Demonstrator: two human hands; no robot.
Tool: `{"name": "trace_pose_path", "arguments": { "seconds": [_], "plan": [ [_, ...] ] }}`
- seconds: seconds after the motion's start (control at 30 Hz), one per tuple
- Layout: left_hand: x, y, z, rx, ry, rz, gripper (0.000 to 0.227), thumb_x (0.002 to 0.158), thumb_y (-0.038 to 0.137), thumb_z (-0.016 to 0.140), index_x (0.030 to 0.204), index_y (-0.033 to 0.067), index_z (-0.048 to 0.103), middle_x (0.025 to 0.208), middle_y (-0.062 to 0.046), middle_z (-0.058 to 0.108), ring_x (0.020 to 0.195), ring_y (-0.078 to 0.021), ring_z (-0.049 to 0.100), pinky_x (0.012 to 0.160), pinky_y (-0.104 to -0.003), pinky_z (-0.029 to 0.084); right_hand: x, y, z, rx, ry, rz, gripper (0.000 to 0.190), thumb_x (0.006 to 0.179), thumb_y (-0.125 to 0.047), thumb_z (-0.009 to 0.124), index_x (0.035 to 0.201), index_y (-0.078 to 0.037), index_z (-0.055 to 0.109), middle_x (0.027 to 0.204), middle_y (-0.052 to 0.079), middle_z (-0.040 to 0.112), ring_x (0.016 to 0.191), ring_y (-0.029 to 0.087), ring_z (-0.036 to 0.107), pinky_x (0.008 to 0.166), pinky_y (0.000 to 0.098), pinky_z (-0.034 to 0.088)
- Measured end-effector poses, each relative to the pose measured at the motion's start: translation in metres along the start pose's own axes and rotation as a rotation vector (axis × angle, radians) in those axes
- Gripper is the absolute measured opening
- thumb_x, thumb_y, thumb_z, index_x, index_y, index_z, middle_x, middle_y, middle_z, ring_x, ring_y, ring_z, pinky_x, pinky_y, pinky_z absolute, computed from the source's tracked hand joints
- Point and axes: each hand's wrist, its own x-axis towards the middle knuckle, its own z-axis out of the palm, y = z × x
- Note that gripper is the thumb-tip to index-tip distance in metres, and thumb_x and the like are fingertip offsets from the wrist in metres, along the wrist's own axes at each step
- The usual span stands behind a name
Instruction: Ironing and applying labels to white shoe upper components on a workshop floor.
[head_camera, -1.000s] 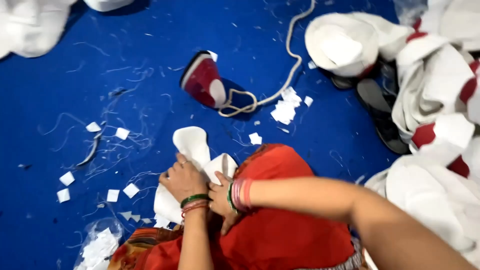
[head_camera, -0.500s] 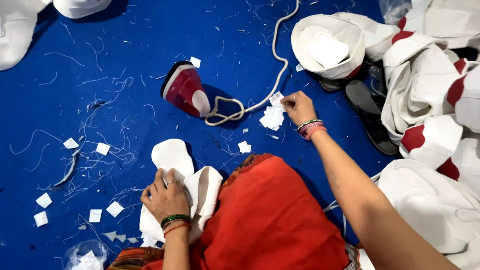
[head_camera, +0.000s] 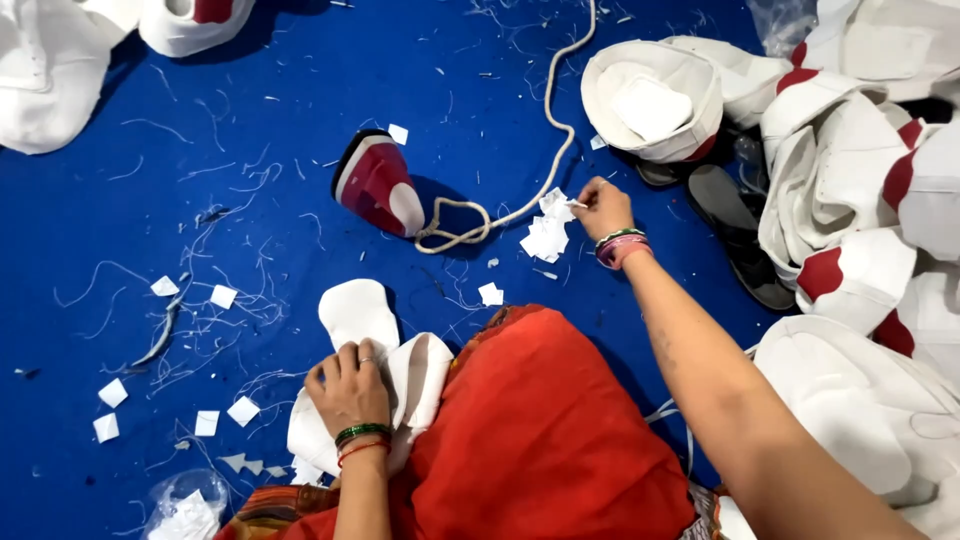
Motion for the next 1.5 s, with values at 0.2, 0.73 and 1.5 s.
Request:
{"name": "trace_pose_path", "arguments": {
  "seconds": [0.2,0.73,1.5],
  "plan": [
    [-0.002,-0.002,-0.006,-0.113,0.023,0.089,0.023,0.088,0.012,0.061,0.106,0.0144,0.076,0.104,-0.001,0.071,0.100,-0.0215,0.064,0.101,-0.041,0.044,0.001,0.023,0.003,0.637,-0.127,0.166,0.022,0.084,-0.002,0.074,0.106,-0.001,0.071,0.088,0.008,0.075,0.074,0.014,0.073,0.059,0.0278,0.060],
    [-0.006,-0.007,0.009,-0.302,0.041,0.045,0.018,0.083,0.012,0.061,0.097,0.0136,0.072,0.097,-0.003,0.067,0.099,-0.0239,0.062,0.096,-0.043,0.043,-0.106,-0.279,0.121,0.361,-0.710,-0.180,0.014,0.079,-0.009,0.077,0.092,-0.004,0.076,0.076,0.009,0.075,0.070,0.020,0.073,0.066,0.0322,0.058],
    [0.033,0.005,0.011,-0.043,-0.505,-0.135,0.063,0.097,0.020,0.045,0.159,0.0181,0.037,0.096,-0.009,0.063,0.091,-0.0266,0.058,0.091,-0.043,0.038,-0.061,-0.263,0.063,-0.490,-0.629,-0.250,0.056,0.082,-0.054,0.079,0.100,-0.001,0.078,0.102,0.025,0.074,0.096,0.040,0.073,0.089,0.0463,0.057]
  ]
}}
